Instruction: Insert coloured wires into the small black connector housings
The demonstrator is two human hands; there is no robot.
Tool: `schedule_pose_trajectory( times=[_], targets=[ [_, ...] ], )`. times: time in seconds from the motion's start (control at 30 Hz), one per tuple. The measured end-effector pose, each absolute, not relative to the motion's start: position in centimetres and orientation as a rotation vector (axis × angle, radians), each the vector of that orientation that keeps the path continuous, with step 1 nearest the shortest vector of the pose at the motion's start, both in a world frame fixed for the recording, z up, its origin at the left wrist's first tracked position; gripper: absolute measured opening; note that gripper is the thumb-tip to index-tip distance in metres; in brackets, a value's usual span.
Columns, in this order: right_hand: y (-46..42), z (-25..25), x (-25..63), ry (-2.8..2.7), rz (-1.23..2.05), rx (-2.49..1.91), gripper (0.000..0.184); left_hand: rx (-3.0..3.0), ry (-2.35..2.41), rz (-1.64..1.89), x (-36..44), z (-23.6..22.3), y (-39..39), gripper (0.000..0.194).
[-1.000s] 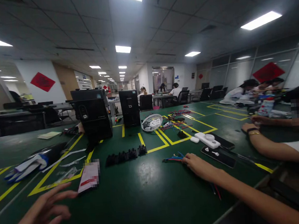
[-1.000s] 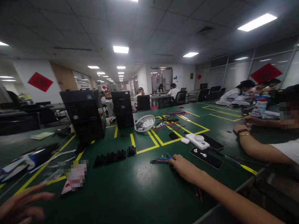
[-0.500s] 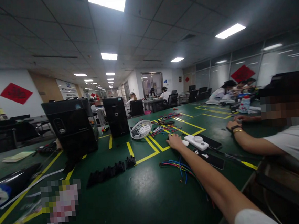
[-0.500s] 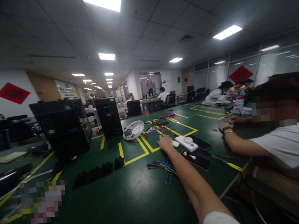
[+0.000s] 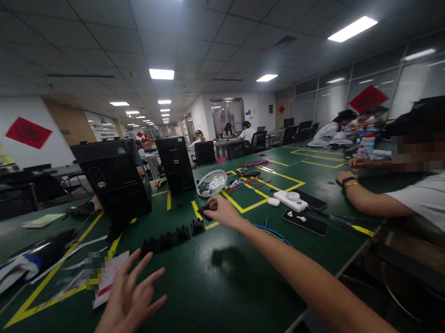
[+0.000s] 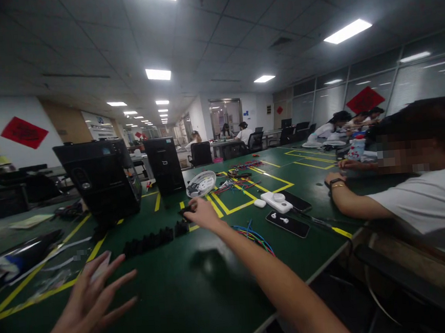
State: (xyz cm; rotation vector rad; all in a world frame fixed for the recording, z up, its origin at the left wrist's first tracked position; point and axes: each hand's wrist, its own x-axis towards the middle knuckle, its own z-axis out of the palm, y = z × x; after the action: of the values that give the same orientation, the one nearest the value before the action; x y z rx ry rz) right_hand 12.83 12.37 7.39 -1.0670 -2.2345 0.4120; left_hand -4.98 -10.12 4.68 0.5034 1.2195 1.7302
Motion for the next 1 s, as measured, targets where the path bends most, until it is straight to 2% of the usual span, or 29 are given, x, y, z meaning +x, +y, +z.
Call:
schedule_pose_trajectory(
  times=[0.07,0.13,0.27,0.33,0.57,0.73,1.0],
  targets=[
    [8.2,6.9,10.2,-2.208,0.475,-0.810,0.038,0.424,1.046,1.687,-2.9,5.3,-7.8,0.057],
    [4.4,6.4,8.8,-2.281,0.383,-0.691,0.035,0.367,0.870,1.705,-0.7,5.1,-5.5,0.045],
    [1.1,6.0,11.8,-2.499,0.169,-0.508,0.034,0.278,0.862,1.809,0.9,2.9,-3.8,0.033],
    [1.5,5.9,15.8,-2.498,0.115,-0.606,0.033,0.324,0.917,1.793,0.0,1.8,-4.3,0.033],
    [6.9,3.2,28.8,-2.608,-0.135,-1.375,0.041,0.468,0.973,1.668,-2.1,0.3,-5.1,0.042],
    [9.2,2.5,31.1,-2.587,-0.207,-1.553,0.036,0.635,0.982,1.582,-0.5,0.5,-4.9,0.048],
    [13.0,4.8,30.1,-2.485,-0.254,-1.533,0.030,0.592,0.885,1.525,-0.7,1.0,-5.8,0.049]
  ],
)
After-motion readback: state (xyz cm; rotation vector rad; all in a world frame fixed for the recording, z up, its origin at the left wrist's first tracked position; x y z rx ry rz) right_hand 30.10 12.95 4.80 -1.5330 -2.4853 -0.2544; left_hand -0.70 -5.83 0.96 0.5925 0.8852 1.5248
